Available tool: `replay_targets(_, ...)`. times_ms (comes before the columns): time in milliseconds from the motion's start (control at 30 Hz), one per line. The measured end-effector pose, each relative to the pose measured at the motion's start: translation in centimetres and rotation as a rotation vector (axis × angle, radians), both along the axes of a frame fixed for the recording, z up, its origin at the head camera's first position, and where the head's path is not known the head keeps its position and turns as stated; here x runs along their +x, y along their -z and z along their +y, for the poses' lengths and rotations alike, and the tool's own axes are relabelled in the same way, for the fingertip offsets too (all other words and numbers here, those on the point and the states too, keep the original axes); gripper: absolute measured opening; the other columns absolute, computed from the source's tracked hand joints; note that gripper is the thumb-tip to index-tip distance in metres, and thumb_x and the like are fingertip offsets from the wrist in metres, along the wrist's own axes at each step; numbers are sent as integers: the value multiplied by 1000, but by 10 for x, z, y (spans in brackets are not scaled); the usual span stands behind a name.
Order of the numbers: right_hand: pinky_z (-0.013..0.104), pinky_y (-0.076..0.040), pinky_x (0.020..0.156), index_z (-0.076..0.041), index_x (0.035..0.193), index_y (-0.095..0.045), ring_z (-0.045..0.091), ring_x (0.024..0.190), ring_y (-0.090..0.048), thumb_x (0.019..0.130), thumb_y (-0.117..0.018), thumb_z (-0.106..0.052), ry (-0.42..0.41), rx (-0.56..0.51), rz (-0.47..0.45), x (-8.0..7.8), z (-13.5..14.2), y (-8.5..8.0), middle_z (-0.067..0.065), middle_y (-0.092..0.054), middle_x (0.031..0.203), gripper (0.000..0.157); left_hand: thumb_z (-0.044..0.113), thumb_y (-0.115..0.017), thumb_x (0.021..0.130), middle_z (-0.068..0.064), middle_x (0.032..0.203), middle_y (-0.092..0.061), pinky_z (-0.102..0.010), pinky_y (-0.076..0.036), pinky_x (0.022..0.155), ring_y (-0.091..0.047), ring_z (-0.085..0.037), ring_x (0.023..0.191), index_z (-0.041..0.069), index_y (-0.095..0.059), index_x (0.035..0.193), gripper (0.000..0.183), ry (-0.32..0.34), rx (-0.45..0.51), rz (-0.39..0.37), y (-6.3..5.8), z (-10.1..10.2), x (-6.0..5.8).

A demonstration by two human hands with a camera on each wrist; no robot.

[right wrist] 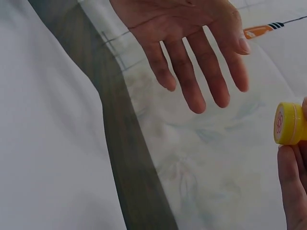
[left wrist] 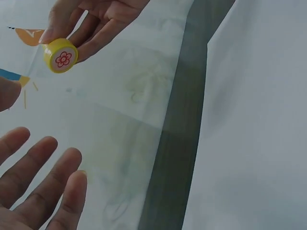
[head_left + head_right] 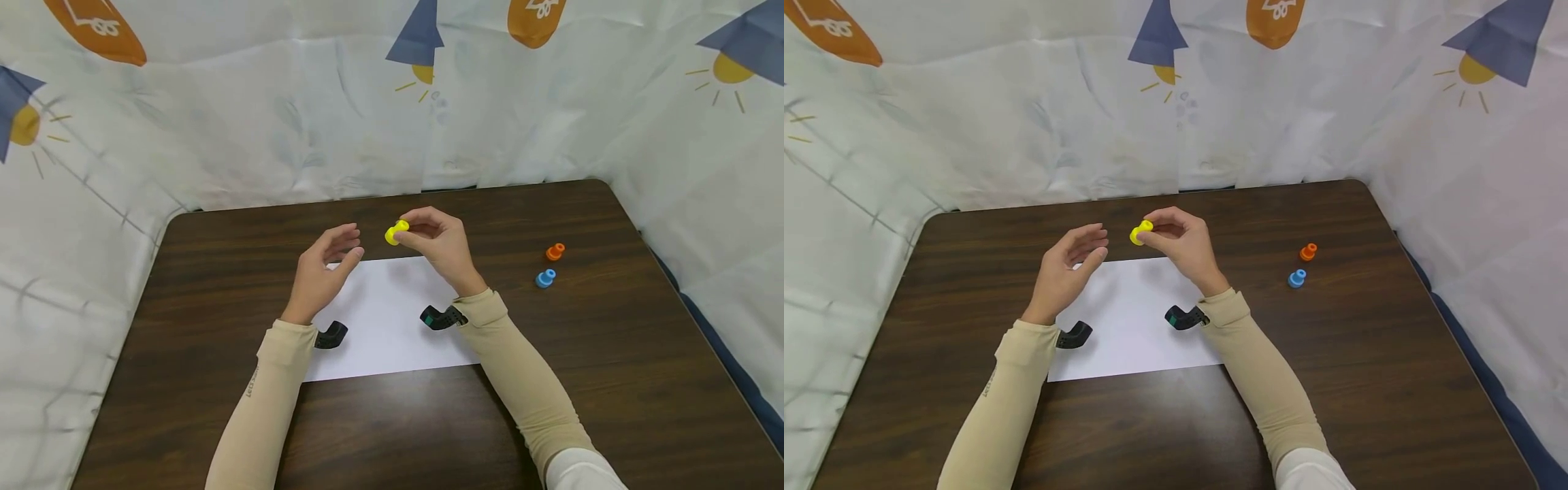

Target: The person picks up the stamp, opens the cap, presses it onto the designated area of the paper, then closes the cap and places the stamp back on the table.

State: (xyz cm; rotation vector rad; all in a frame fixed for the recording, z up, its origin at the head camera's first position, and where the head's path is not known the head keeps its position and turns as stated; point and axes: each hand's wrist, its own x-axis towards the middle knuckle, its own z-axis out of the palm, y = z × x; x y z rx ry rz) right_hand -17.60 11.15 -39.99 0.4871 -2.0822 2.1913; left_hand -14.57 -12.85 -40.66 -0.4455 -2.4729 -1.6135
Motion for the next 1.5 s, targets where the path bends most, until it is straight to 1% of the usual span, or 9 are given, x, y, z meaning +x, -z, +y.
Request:
replay_targets(100, 24, -63, 89, 8, 116, -68, 13, 95, -74, 87, -80, 0, -2, 9, -12, 1, -1, 1, -1, -72, 108, 32, 18, -70, 99, -9, 135, -69, -14, -54, 98, -70, -26, 123, 10, -60, 141, 44, 11, 42, -15, 4, 2, 1)
replay_targets(200, 23, -63, 89, 10, 117, -67, 12, 94, -73, 87, -80, 1, -8, 12, -20, 3, -3, 1, -3, -72, 107, 34, 16, -70, 99, -11, 133, -70, -11, -53, 97, -70, -26, 120, 8, -61, 139, 41, 20, 94, -29, 7, 3, 2)
replay_targets(567, 25, -64, 86, 5, 114, -69, 12, 91, -73, 87, -79, 1, -36, -4, -60, 7, -11, 2, -3, -73, 104, 29, 11, -74, 96, -15, 129, -71, -15, -56, 98, -72, -14, 113, 6, -63, 134, 40, 46, 175, -52, 14, 4, 5)
replay_targets(733, 25, -64, 86, 3, 115, -69, 14, 92, -73, 88, -79, -1, -36, 15, -69, 7, -14, 3, 0, -73, 105, 29, 9, -79, 91, -13, 128, -72, -20, -59, 96, -73, -22, 113, 5, -65, 131, 43, 42, 202, -49, 17, 6, 5)
replay_targets(933, 25, -63, 86, 1, 115, -69, 14, 92, -73, 90, -79, -4, -52, 16, -108, 9, -17, 6, -1, -72, 104, 28, 4, -82, 87, -17, 125, -72, -17, -59, 90, -72, -35, 113, 4, -66, 127, 43, 43, 260, -30, 20, 11, 5)
replay_targets(1067, 25, -63, 87, 1, 115, -68, 13, 92, -74, 90, -78, -3, -76, 9, -134, 10, -20, 8, -2, -72, 103, 27, 1, -84, 83, -18, 124, -71, -18, -60, 88, -72, -29, 112, 1, -66, 126, 46, 34, 288, -24, 22, 14, 7)
replay_targets(1267, 26, -63, 89, -2, 113, -68, 12, 94, -74, 90, -78, -4, -90, 25, -159, 13, -26, 9, 0, -72, 105, 25, -3, -86, 80, -2, 116, -73, -21, -60, 87, -71, -7, 100, -1, -70, 118, 42, 4, 316, 23, 24, 17, 8)
replay_targets(1400, 26, -63, 89, -2, 113, -68, 13, 94, -74, 90, -78, -6, -88, 24, -169, 13, -29, 9, 1, -72, 105, 26, -3, -85, 80, 14, 107, -72, -18, -59, 87, -71, -15, 96, -2, -72, 113, 36, -19, 321, 42, 23, 17, 8)
replay_targets(1500, 25, -62, 88, -2, 114, -68, 14, 93, -73, 90, -79, -7, -92, 19, -177, 13, -31, 10, 1, -72, 105, 27, -3, -85, 80, 18, 105, -72, -18, -59, 87, -71, -20, 96, -3, -72, 111, 34, -37, 325, 47, 24, 18, 9)
